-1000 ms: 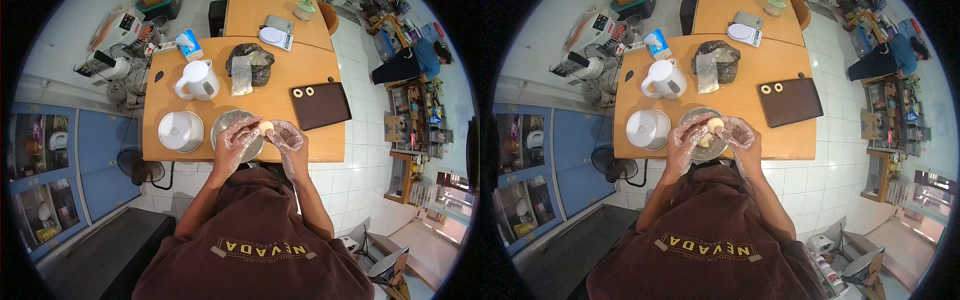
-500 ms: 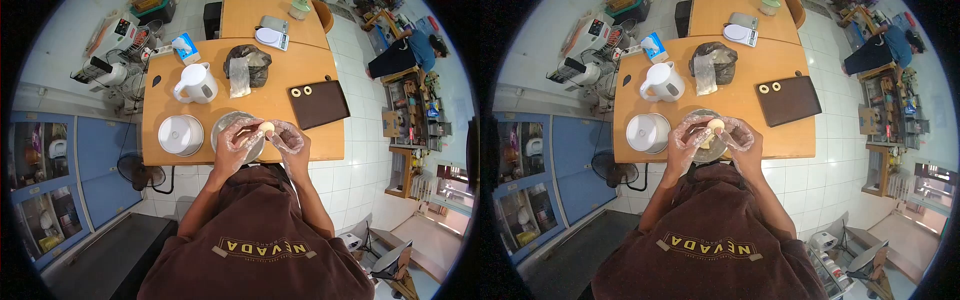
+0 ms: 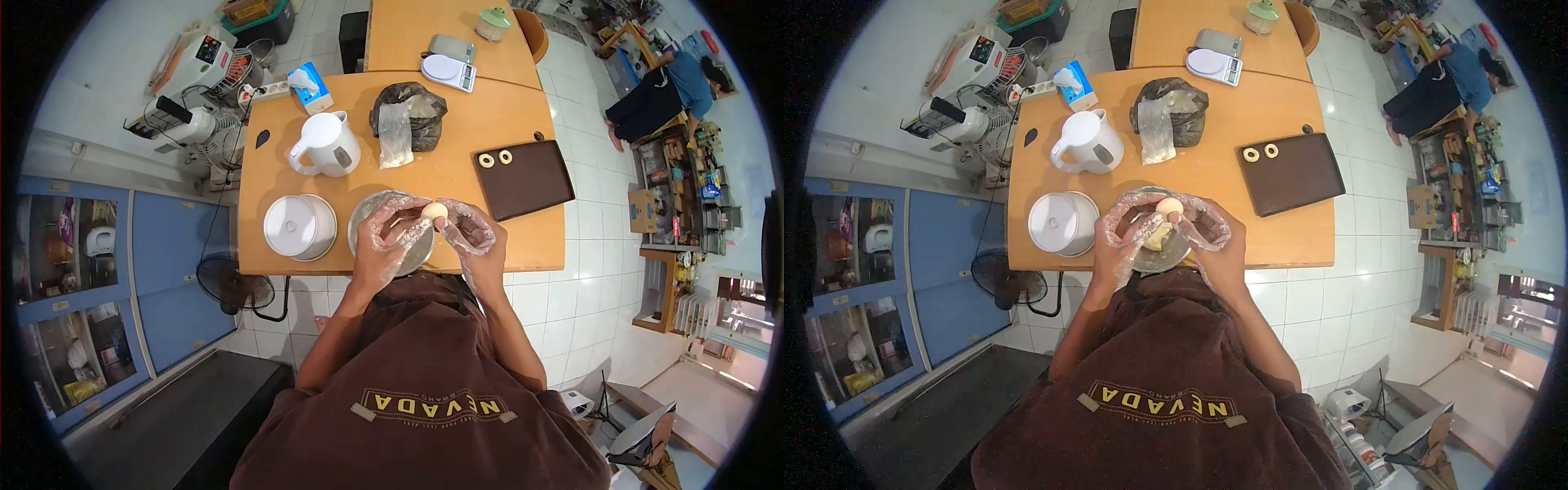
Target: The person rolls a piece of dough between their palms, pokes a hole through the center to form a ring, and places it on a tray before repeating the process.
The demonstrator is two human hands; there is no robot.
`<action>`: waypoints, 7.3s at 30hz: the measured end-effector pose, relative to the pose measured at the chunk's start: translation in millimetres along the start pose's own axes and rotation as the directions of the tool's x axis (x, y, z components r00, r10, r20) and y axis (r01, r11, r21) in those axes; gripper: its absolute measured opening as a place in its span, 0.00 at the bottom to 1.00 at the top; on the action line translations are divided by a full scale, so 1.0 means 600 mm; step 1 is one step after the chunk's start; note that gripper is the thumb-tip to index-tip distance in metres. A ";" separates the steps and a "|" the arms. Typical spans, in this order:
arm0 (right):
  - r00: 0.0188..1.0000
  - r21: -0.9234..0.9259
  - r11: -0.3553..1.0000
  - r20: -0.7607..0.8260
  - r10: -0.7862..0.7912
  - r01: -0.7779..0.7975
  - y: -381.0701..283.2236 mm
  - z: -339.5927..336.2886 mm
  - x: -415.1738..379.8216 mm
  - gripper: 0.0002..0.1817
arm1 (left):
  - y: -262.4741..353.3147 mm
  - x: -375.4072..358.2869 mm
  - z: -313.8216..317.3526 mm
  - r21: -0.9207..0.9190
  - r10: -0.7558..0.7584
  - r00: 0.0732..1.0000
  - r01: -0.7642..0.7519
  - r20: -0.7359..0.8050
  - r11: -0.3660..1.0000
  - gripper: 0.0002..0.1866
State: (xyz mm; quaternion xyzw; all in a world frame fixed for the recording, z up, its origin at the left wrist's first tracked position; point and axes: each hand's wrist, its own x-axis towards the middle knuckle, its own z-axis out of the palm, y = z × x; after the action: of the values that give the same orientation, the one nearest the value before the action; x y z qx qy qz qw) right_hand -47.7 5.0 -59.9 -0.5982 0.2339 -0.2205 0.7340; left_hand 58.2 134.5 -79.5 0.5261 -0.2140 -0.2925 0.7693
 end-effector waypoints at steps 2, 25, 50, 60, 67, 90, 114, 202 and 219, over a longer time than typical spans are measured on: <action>1.000 -0.001 1.000 0.006 -0.008 0.008 -0.003 -0.002 -0.002 0.19 | -0.003 0.000 0.003 -0.039 -0.019 1.000 0.019 0.002 0.999 0.18; 0.991 -0.200 0.974 0.098 -0.089 0.107 -0.014 -0.027 0.007 0.20 | -0.008 0.018 0.006 0.031 -0.116 0.991 0.114 0.060 0.993 0.16; 0.966 -0.448 0.856 0.094 -0.241 0.257 -0.013 -0.016 0.012 0.22 | 0.006 0.011 0.004 0.101 -0.126 0.992 0.123 0.026 0.987 0.17; 0.969 -0.382 0.892 0.052 -0.240 0.242 0.004 -0.007 0.012 0.24 | -0.003 0.017 -0.011 0.024 -0.146 0.989 0.145 0.014 0.989 0.17; 0.973 -0.409 0.884 0.062 -0.221 0.227 0.006 -0.005 0.017 0.24 | 0.008 0.025 -0.016 0.119 -0.098 0.994 0.092 0.053 0.989 0.15; 0.959 -0.345 0.900 0.002 -0.282 0.266 0.009 0.005 0.032 0.31 | 0.006 0.025 0.008 0.109 -0.053 0.998 0.051 0.017 0.993 0.17; 0.951 -0.308 0.918 -0.096 -0.293 0.252 0.009 0.012 0.024 0.38 | -0.018 0.011 0.023 -0.339 -0.162 0.986 0.137 -0.048 0.931 0.14; 0.998 -0.034 0.998 0.035 -0.049 0.050 0.060 -0.005 0.027 0.26 | -0.049 0.012 -0.021 -0.093 -0.236 0.971 0.238 0.030 0.967 0.17; 0.968 -0.386 0.891 0.021 -0.252 0.240 0.053 -0.015 0.015 0.26 | -0.056 -0.003 -0.022 -0.071 -0.257 0.966 0.257 0.000 0.964 0.14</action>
State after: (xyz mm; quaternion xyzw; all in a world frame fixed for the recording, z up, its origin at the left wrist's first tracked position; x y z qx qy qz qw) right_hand -44.7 -1.4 -93.6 -0.7524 0.2059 -0.2698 0.5645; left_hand 57.8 135.6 -115.4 0.5235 -0.1300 -0.3947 0.7438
